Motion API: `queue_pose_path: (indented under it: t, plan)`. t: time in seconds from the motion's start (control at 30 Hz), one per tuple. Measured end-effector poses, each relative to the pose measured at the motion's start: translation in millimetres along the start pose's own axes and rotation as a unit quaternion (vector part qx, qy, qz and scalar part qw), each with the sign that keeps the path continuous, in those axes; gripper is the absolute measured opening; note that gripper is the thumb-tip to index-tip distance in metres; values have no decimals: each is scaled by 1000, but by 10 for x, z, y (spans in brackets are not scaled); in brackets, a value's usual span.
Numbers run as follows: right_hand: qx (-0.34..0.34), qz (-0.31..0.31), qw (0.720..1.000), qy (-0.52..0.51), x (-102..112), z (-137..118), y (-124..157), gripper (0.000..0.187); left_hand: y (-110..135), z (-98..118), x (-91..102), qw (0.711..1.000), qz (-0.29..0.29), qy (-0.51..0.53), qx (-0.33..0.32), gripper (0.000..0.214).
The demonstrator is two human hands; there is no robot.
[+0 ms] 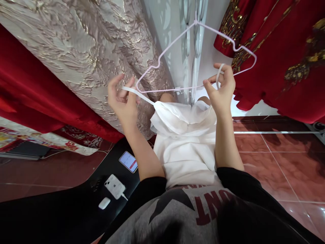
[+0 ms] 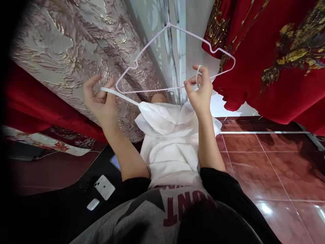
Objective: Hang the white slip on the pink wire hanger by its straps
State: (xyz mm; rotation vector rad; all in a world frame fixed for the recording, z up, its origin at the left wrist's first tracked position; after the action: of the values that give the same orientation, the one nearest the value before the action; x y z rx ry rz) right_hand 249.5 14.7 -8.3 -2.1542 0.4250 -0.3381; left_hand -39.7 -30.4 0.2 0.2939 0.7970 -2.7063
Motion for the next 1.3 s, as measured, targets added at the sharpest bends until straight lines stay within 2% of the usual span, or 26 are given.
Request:
queue_pose_path:
  t: [0.1,0.17,0.23,0.33,0.5,0.6,0.73,0.83,0.97,1.13,1.3]
  plan:
    - [7,-13,1000,-2,-9,32,7,39,-108,-31,-83,990,8,-40,-132,28]
    - [11,-23,1000,1,-26,54,17,39,-182,-54,-155,992,-19,-37,-121,31]
    - [13,-36,999,3,-47,67,32,39,-246,-40,-245,996,-43,-25,-69,38]
    - [17,-52,999,-1,-68,57,52,38,-327,60,-387,998,-48,-23,-24,42]
    - [9,-54,999,0,-38,-13,46,31,-390,196,-537,985,-80,-140,-61,48]
    - [7,-47,999,-3,-18,-41,38,27,-301,179,-597,966,-26,-238,-101,43]
    - [10,-43,999,-6,-10,-37,44,27,-41,62,-673,926,37,-342,-155,45]
    - [0,-45,999,-11,-14,-24,59,29,97,-100,-629,917,78,-358,-158,46]
    - [-7,-59,998,-15,-48,-16,78,30,93,-239,-519,897,118,-405,-132,35]
    - [-10,-60,998,-11,-62,-6,77,29,64,-115,-622,899,77,-409,-136,36]
    - [2,-36,999,-6,-35,15,64,28,154,-24,-720,932,-3,-346,-104,40]
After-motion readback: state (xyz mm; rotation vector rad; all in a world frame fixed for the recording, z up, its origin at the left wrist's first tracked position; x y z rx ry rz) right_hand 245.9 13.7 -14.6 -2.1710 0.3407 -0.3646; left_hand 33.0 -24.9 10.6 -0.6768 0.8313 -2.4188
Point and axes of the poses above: each hand's wrist, its own y-axis away from the middle knuckle, its own x-axis out of the back of the hand, z = x × y, the point moved 1 cm from there along -y, towards the middle knuckle, and after that the axes turned 3 degrees about x, right-handed, at the moved point
